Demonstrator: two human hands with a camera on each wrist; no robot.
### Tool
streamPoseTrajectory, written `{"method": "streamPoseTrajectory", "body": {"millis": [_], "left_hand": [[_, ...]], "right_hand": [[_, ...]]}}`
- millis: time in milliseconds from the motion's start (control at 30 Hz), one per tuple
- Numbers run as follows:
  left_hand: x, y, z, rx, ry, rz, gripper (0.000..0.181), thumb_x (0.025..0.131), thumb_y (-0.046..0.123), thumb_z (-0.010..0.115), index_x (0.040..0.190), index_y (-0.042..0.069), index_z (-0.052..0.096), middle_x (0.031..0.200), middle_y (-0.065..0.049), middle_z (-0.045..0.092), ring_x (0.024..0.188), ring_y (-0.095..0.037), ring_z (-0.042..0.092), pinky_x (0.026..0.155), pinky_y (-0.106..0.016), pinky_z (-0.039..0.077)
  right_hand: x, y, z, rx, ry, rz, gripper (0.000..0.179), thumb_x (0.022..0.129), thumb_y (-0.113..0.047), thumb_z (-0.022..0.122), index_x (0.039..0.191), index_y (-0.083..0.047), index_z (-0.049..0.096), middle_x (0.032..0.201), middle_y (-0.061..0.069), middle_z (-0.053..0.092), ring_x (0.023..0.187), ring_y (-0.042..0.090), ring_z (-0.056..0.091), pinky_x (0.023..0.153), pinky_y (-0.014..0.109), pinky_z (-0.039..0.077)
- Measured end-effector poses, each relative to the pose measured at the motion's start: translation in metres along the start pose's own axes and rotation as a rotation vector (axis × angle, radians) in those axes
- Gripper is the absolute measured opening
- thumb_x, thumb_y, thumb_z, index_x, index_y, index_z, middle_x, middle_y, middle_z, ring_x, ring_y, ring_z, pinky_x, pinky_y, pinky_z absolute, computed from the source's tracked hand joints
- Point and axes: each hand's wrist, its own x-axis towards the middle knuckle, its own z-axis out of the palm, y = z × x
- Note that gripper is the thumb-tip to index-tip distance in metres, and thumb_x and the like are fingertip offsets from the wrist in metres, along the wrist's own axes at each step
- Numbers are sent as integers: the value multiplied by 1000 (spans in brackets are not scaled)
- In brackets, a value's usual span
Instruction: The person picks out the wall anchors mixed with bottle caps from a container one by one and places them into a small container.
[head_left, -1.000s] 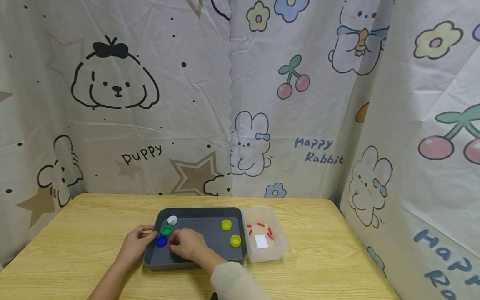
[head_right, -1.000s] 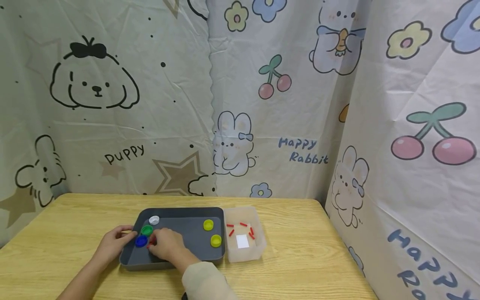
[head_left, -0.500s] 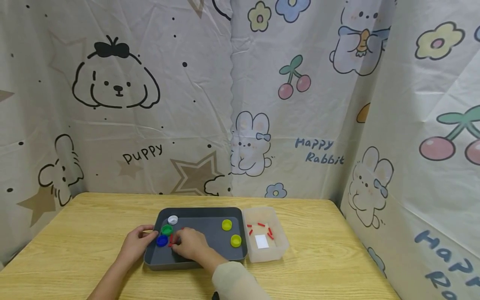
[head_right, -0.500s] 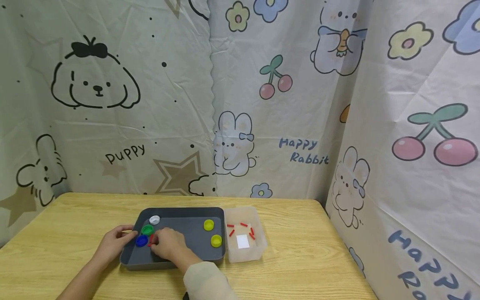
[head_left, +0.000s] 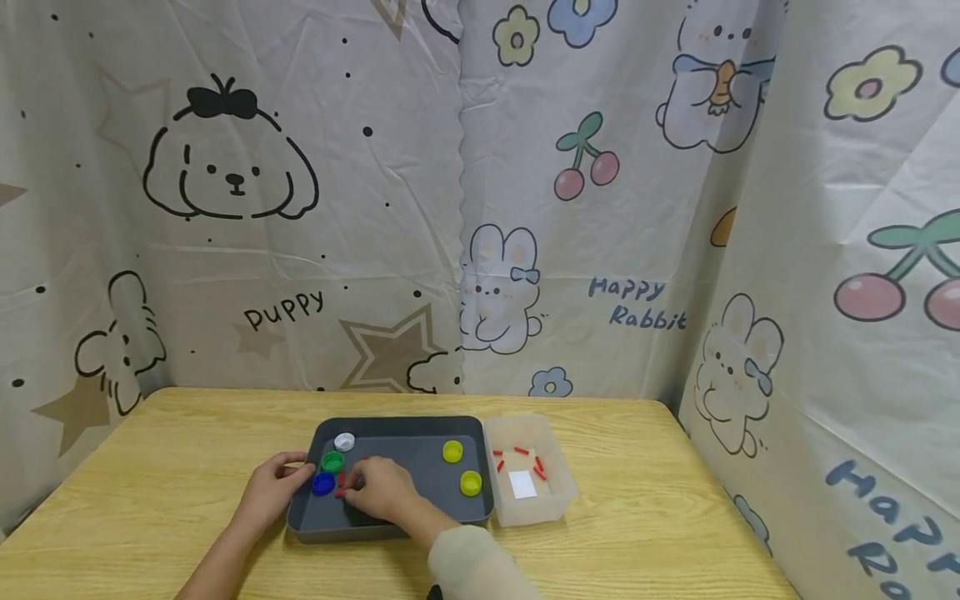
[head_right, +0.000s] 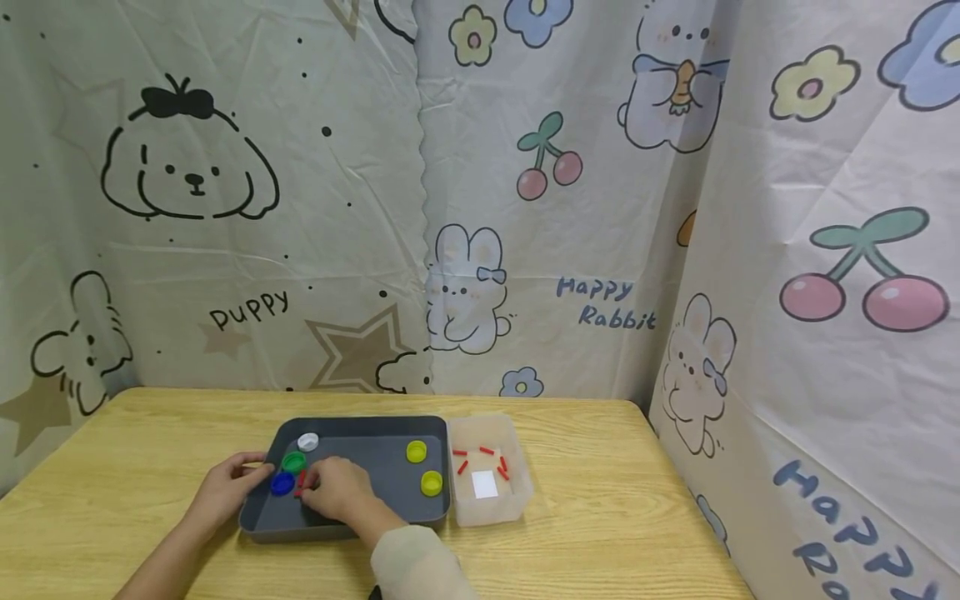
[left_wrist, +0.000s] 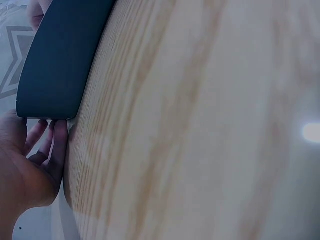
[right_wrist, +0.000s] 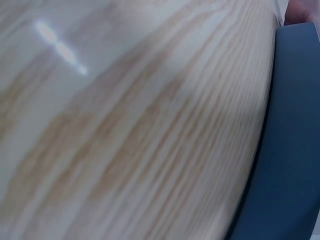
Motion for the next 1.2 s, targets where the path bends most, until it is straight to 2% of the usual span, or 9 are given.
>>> {"method": "streamPoseTrajectory", "body": {"millis": [267,433,1000,1200], "left_hand": [[0,0,1,11,5,-3,49,91,30,59,124,-6,52,108,-25,61,93,-26,60,68,-24,45],[1,-1,2,20,10,8,49,90,30,59,123,-6,52,105,-24,62,91,-24,59,68,-25,45],[-1,0,2,17,12,6,48,91,29,58,123,-7,52,108,-25,62,95,-28,60,69,-25,45],[0,0,2,27,-2,-10,50,91,31,57,124,-5,52,110,-24,60,96,-28,59,69,-25,44]], "right_hand": [[-5,9,-2,178,28,7,4,80,-24,71,78,-21,68,72,-13,61,64,-2,49,59,17,38],[-8,13,-5,236,24,17,5,81,-24,71,79,-20,69,75,-11,63,66,-1,51,61,18,41],[-16,21,-22,259,25,-30,5,83,-24,69,82,-19,70,69,-11,56,58,1,44,52,18,36],[-20,24,-30,230,47,-48,5,83,-23,69,83,-18,71,68,-12,55,58,0,43,52,17,35]]}}
